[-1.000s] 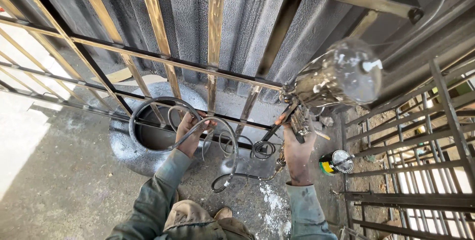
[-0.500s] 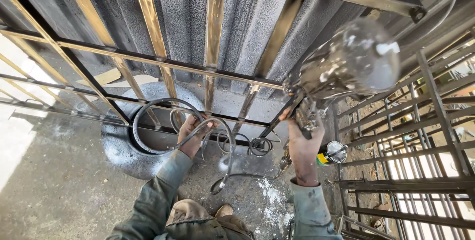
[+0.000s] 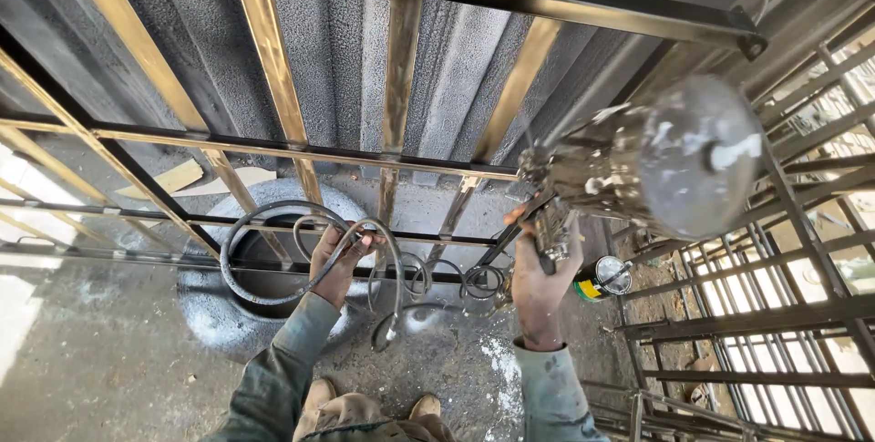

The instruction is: Spray painting a metal gate frame with a pneumatic spray gun

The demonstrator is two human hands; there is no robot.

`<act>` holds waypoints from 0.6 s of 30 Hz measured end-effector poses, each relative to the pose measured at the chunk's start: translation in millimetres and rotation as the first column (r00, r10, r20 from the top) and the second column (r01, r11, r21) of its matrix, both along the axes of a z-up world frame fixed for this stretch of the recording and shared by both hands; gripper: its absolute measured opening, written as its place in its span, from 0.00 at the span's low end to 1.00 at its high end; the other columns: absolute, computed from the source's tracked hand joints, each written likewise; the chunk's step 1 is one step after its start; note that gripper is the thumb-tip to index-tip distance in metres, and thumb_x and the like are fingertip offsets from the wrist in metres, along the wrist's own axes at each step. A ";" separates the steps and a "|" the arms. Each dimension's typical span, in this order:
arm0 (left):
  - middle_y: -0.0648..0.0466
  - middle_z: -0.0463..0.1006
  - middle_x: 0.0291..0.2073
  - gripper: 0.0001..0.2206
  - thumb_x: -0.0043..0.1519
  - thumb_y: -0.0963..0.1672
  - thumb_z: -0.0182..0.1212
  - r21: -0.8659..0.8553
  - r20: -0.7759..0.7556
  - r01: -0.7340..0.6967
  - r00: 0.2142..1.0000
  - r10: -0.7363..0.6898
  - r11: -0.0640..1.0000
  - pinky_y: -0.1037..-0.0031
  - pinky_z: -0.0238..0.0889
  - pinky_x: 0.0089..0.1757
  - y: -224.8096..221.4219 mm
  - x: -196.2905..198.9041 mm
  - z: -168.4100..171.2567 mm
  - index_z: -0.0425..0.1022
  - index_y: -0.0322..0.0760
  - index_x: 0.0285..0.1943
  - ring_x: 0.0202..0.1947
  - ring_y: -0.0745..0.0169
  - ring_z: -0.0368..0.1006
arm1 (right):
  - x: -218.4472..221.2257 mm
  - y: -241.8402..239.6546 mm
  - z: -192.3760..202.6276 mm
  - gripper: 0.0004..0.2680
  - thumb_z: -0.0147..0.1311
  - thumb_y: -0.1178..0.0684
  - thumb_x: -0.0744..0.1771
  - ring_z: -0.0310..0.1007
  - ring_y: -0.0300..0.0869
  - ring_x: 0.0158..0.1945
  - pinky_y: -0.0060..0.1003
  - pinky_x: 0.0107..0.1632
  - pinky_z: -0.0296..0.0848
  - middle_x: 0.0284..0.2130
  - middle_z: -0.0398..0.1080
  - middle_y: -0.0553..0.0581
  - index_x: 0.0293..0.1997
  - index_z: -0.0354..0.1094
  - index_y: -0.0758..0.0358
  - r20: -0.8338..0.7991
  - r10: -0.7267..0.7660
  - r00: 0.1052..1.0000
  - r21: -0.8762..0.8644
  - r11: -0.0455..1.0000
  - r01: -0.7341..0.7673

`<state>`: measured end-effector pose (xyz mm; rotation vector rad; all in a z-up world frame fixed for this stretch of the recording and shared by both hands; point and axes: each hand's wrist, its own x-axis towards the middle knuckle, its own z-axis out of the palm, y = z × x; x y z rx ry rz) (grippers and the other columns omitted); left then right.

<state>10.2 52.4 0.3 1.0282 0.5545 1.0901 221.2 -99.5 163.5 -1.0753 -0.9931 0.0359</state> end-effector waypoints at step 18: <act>0.37 0.83 0.41 0.08 0.65 0.37 0.62 0.017 -0.085 0.299 0.951 -0.297 0.954 0.59 0.71 0.51 43.5 -37.5 -8.3 0.70 0.31 0.50 0.48 0.50 0.78 | -13.0 -43.4 -77.6 0.15 0.48 0.75 0.65 0.74 0.44 0.38 0.36 0.46 0.75 0.38 0.73 0.63 0.56 0.64 0.70 -0.298 -0.489 0.820 -0.498 0.812 0.303</act>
